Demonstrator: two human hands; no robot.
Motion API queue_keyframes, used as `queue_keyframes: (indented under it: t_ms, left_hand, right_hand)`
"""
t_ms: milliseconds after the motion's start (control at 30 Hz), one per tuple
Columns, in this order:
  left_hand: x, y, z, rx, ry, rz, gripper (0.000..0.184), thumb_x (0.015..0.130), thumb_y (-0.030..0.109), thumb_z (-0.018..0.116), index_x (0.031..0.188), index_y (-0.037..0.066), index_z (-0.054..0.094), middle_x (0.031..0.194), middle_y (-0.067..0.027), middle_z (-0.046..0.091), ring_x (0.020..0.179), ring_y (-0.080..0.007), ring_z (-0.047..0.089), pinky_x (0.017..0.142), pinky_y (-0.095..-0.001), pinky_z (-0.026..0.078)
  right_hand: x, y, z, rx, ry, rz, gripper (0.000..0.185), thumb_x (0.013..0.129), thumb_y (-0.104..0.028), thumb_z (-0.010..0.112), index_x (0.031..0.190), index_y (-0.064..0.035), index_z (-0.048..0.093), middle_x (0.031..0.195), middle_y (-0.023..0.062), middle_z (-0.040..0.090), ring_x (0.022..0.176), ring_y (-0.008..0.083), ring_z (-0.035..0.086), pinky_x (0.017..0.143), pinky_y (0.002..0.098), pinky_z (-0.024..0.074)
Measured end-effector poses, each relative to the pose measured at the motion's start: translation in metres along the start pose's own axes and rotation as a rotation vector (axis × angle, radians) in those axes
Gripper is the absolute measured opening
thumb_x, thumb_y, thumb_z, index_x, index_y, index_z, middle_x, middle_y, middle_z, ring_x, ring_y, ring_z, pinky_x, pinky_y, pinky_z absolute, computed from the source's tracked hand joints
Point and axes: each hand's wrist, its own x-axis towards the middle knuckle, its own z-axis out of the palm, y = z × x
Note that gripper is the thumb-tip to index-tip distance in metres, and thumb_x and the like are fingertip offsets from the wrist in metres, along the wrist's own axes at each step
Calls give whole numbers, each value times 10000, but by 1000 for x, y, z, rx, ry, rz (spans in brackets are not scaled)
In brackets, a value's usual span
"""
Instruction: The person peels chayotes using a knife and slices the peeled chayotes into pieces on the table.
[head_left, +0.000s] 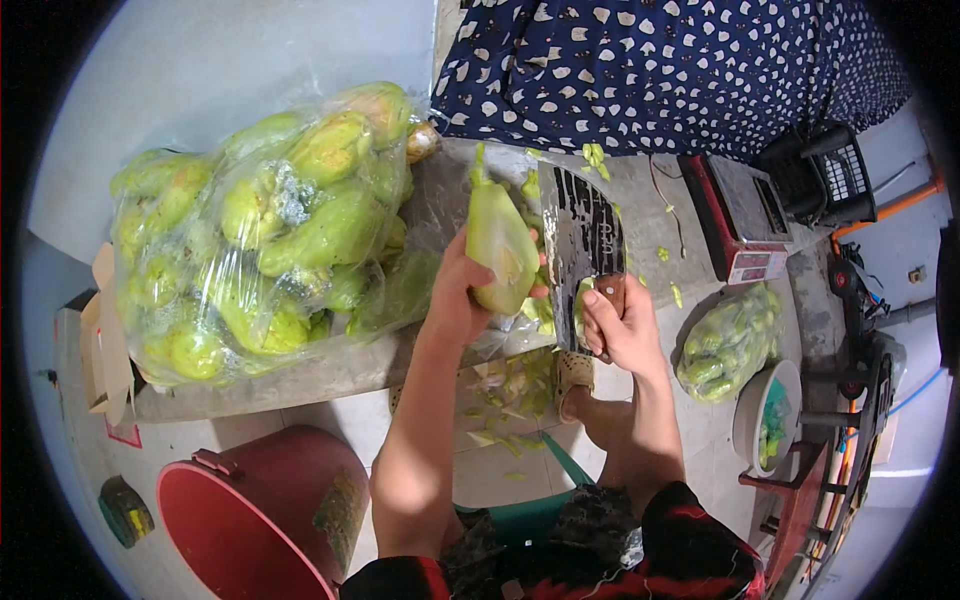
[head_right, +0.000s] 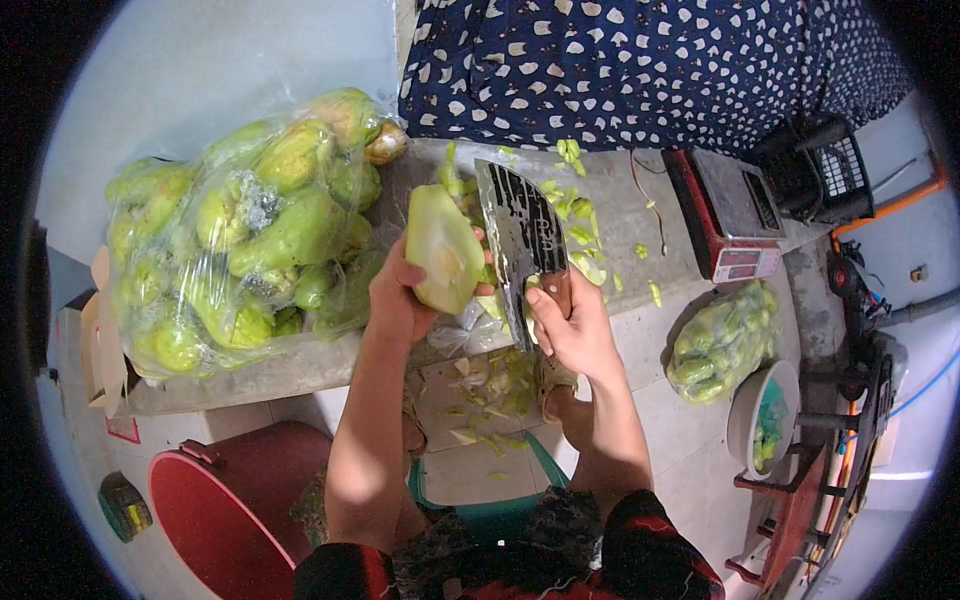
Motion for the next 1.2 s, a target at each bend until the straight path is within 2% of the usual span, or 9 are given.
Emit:
queue_keyframes:
  t_ms: [133, 233, 367, 467, 567, 633, 733, 967, 1200]
  left_hand:
    - [3, 3, -5, -60, 95, 97, 685, 826, 318, 519, 1445, 65, 372, 1210, -169, 580, 1073, -383, 612, 861, -557, 533]
    - [7, 2, 3, 4, 313, 309, 619, 963, 469, 429, 1460, 106, 364, 1210, -144, 582, 1075, -362, 609, 872, -516, 524]
    - [2, 0, -9, 19, 199, 296, 650, 983, 584, 396, 1464, 149, 356, 1235, -123, 574, 1095, -346, 600, 876, -486, 523]
    - [3, -6, -13, 161, 260, 476, 677, 955, 625, 437, 1458, 180, 358, 1267, -137, 556, 1123, -358, 585, 893, -469, 521]
    - [2, -7, -10, 66, 259, 530, 682, 946, 637, 452, 1445, 179, 372, 1297, -157, 538, 1147, -368, 571, 893, -473, 523]
    - [1, -4, -6, 15, 295, 593, 620, 989, 565, 433, 1363, 74, 376, 1245, -202, 565, 1044, -299, 632, 827, -402, 556]
    - [-1, -4, -17, 75, 258, 577, 672, 960, 625, 433, 1449, 168, 365, 1332, -182, 512, 1163, -372, 560, 897, -480, 524]
    - [1, -5, -20, 110, 288, 610, 672, 962, 620, 435, 1450, 163, 367, 1330, -188, 511, 1154, -379, 561, 893, -484, 526]
    - [3, -7, -22, 125, 294, 630, 657, 964, 624, 422, 1422, 153, 405, 1334, -191, 510, 1152, -382, 561, 889, -491, 529]
  right_hand:
    - [-11, -2, 11, -107, -27, -83, 170, 985, -150, 582, 958, -7, 495, 573, -28, 480, 431, 69, 422, 410, 250, 339]
    - [-12, 5, 19, -321, -61, -176, 232, 938, -181, 652, 945, 4, 511, 571, 76, 502, 458, 126, 478, 428, 297, 347]
    - [-31, -17, 48, -645, 8, -141, 238, 886, -158, 695, 943, 9, 535, 608, 144, 555, 493, 216, 567, 449, 344, 422]
    - [-38, -2, 57, -764, -31, -476, 294, 790, -88, 715, 984, 24, 524, 708, 185, 611, 613, 394, 627, 548, 445, 529]
    - [-42, -5, 60, -847, -104, -518, 323, 755, -75, 713, 1000, 20, 525, 771, 182, 607, 630, 381, 630, 536, 440, 520]
    - [-42, -2, 62, -857, -103, -533, 332, 741, -73, 713, 1002, 17, 529, 785, 177, 602, 635, 378, 630, 534, 442, 518]
    - [-43, -1, 62, -853, -107, -541, 345, 727, -71, 715, 1007, 13, 534, 789, 172, 597, 632, 372, 626, 531, 445, 513]
    - [-44, -2, 63, -789, -62, -580, 224, 713, 14, 703, 908, 54, 599, 635, 151, 561, 517, 327, 596, 484, 389, 472]
    - [-43, 2, 62, -788, -50, -595, 259, 689, 24, 696, 930, 59, 606, 647, 158, 566, 528, 328, 601, 493, 387, 480]
